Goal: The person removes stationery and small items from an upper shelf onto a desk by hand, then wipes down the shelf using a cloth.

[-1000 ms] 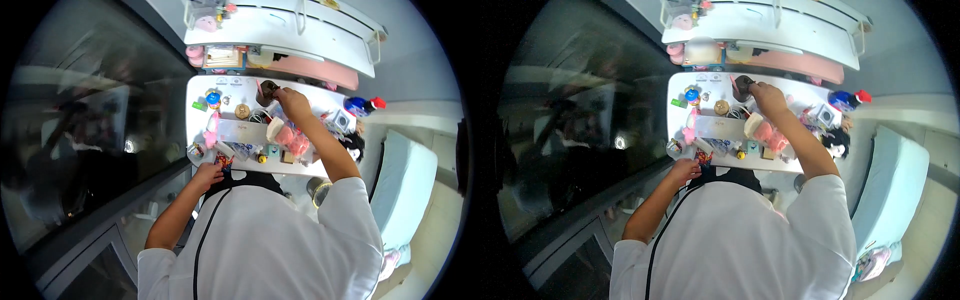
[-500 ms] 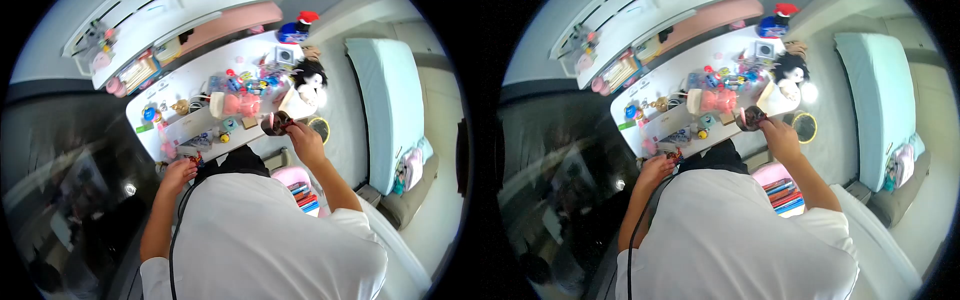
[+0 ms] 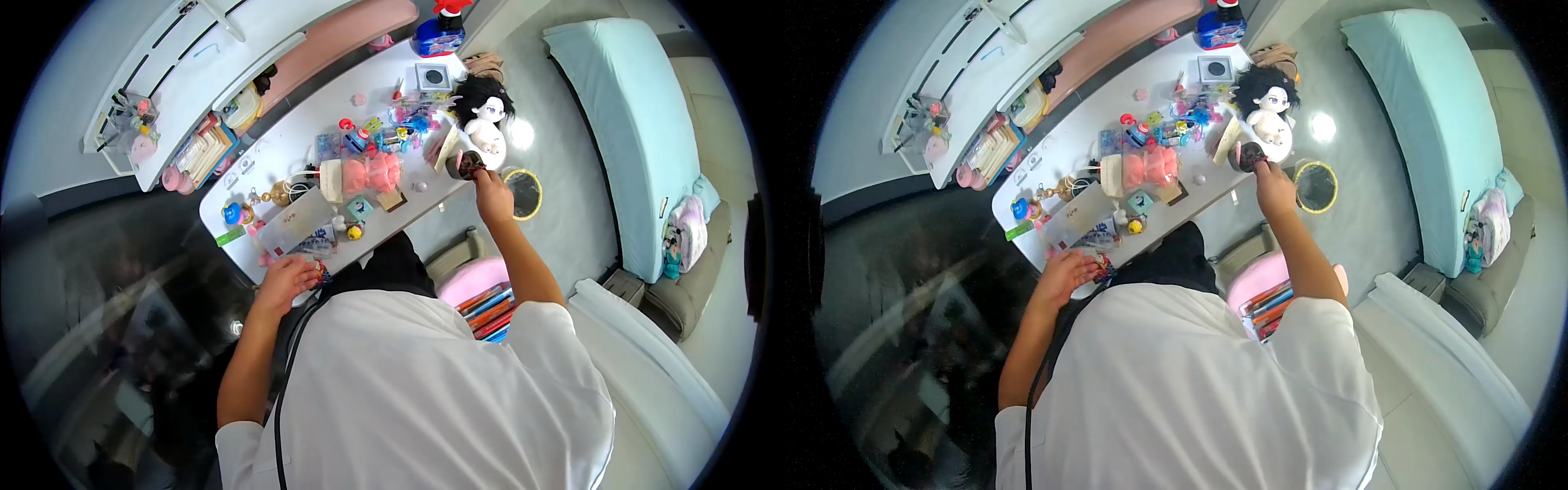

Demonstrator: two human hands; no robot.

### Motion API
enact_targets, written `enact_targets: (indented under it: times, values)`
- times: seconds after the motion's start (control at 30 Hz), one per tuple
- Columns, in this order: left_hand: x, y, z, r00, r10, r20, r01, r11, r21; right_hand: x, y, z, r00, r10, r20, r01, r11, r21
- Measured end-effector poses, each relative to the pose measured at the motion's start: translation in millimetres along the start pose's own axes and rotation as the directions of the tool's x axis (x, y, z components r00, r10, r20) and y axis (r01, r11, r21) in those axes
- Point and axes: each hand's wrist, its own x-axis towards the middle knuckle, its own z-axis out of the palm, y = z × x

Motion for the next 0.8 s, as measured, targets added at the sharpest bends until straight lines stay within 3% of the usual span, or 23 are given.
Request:
enact_targets:
  times: [0.1,0.3,0.4,0.8]
  values:
    - [4,-2,0,1.000,-0.017,0.000,0.017,1.000,0.016,7,-2,5,1.000,0.020,-0.019,-0.018,0.995,0.095]
    - [6,-6,3,1.000,-0.021,-0.008,0.021,1.000,-0.001,-3,-11,-15,0.945,0.325,-0.044,-0.302,0.914,0.270]
    - [10,-9,2,1.000,-0.024,-0.003,0.024,1.000,-0.014,-11,-3,-26,0.908,0.393,-0.145,-0.311,0.865,0.395]
    - [15,-14,4,1.000,-0.017,-0.019,0.017,1.000,-0.019,3,-16,-16,0.920,0.386,-0.067,-0.332,0.859,0.389]
